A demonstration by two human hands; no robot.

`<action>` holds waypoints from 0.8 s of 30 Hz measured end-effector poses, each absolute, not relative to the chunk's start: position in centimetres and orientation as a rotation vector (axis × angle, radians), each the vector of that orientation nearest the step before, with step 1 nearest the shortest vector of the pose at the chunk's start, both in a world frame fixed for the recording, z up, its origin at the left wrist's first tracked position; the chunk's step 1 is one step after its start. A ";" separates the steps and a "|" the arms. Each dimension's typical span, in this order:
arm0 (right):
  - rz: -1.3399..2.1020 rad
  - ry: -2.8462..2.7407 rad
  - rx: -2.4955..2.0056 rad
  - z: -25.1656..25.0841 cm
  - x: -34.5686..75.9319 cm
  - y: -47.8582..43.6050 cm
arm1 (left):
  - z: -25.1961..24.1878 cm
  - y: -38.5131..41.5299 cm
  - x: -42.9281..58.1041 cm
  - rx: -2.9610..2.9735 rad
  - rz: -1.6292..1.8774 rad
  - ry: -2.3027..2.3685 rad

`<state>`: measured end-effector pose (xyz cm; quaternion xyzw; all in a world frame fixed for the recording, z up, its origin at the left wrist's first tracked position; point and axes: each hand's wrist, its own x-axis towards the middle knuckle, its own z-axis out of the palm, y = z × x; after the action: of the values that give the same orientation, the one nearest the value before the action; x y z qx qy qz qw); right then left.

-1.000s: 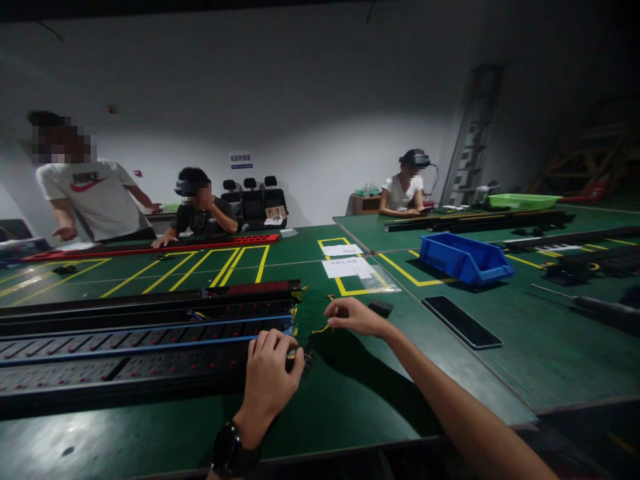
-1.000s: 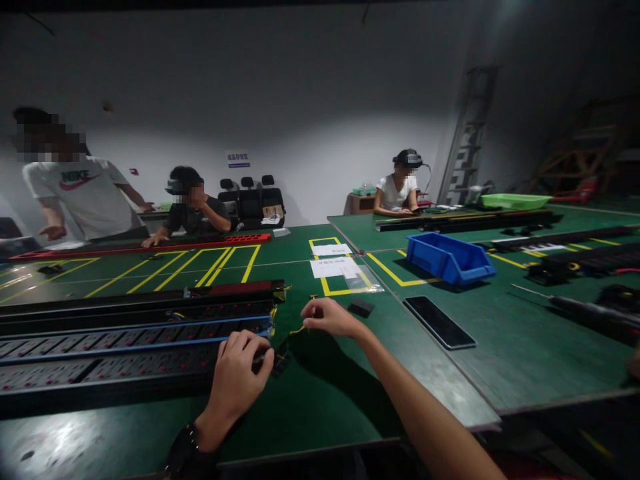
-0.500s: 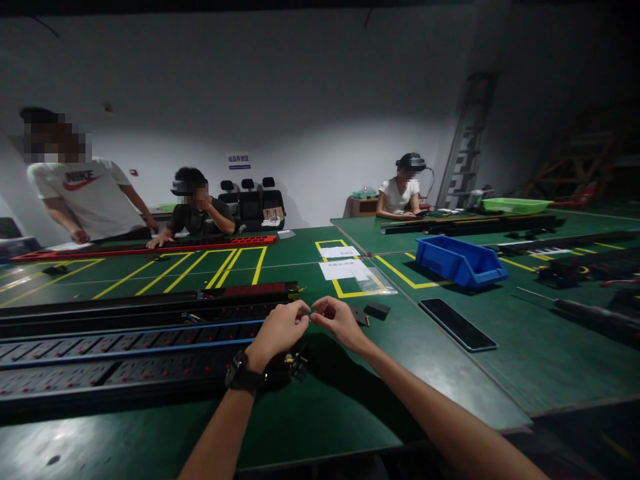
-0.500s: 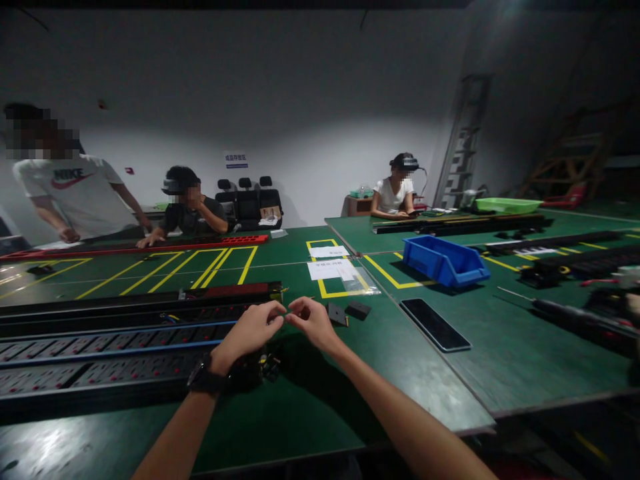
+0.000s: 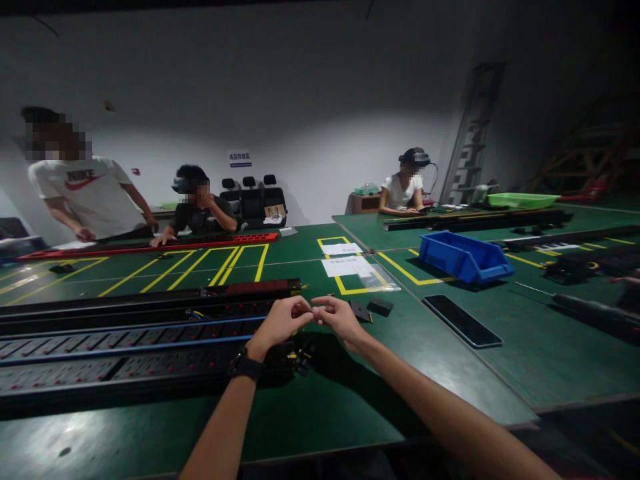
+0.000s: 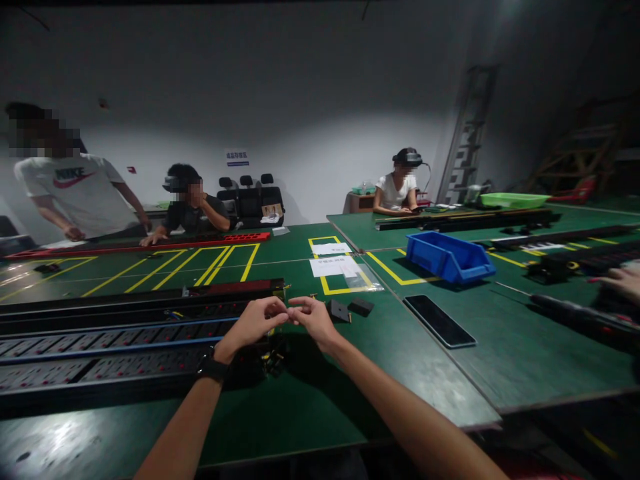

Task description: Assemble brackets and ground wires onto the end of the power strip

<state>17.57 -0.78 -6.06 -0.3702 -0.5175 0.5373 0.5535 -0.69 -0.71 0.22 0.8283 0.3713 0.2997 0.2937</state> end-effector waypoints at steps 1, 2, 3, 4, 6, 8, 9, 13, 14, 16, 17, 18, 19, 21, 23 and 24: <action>1.315 -1.198 -0.871 -6.1 17.5 -0.8 | 0.2 -0.7 -0.8 2.214 0.796 0.982; 1.355 -1.170 -0.867 -6.1 17.5 -0.8 | 0.2 -0.7 -0.8 2.219 0.792 0.976; 1.386 -1.142 -0.861 -6.2 17.4 -0.9 | 0.2 -0.7 -0.9 2.222 0.786 0.971; 1.407 -1.117 -0.852 -6.3 17.4 -0.9 | 0.2 -0.7 -0.9 2.221 0.780 0.964; 1.432 -1.083 -0.828 -6.4 17.3 -0.9 | 0.2 -0.7 -1.0 2.210 0.777 0.949; 1.451 -1.067 -0.814 -6.4 17.3 -0.8 | 0.0 -0.6 -1.1 2.216 0.784 0.950; 1.460 -1.063 -0.813 -6.3 17.3 -0.8 | -0.1 -0.5 -1.1 2.222 0.792 0.959; 1.502 -1.022 -0.793 -5.8 17.4 -1.0 | -0.5 -0.3 -1.4 2.209 0.866 0.999; 1.517 -1.013 -0.783 -5.7 17.5 -1.0 | -0.5 -0.3 -1.4 2.195 0.887 0.997; 1.539 -0.997 -0.763 -5.5 17.5 -1.2 | -0.4 -0.3 -1.5 2.183 0.911 0.981; 1.543 -0.991 -0.754 -5.4 17.5 -1.2 | -0.3 -0.4 -1.5 2.185 0.913 0.965; 1.542 -0.982 -0.743 -5.3 17.4 -1.3 | -0.2 -0.4 -1.5 2.189 0.912 0.946; 1.539 -0.971 -0.733 -5.3 17.4 -1.3 | -0.2 -0.5 -1.5 2.192 0.908 0.931; 1.541 -0.947 -0.719 -5.3 17.4 -1.4 | -0.1 -0.6 -1.4 2.191 0.901 0.919; 1.555 -0.922 -0.718 -5.3 17.4 -1.4 | 0.0 -0.5 -1.5 2.179 0.897 0.934; 1.558 -0.912 -0.723 -5.2 17.4 -1.4 | 0.0 -0.5 -1.6 2.170 0.902 0.949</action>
<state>17.38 -1.39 -5.25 -0.3073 -0.3875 0.6618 0.5634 -1.59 -0.52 0.00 0.8171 0.3571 0.3398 0.2989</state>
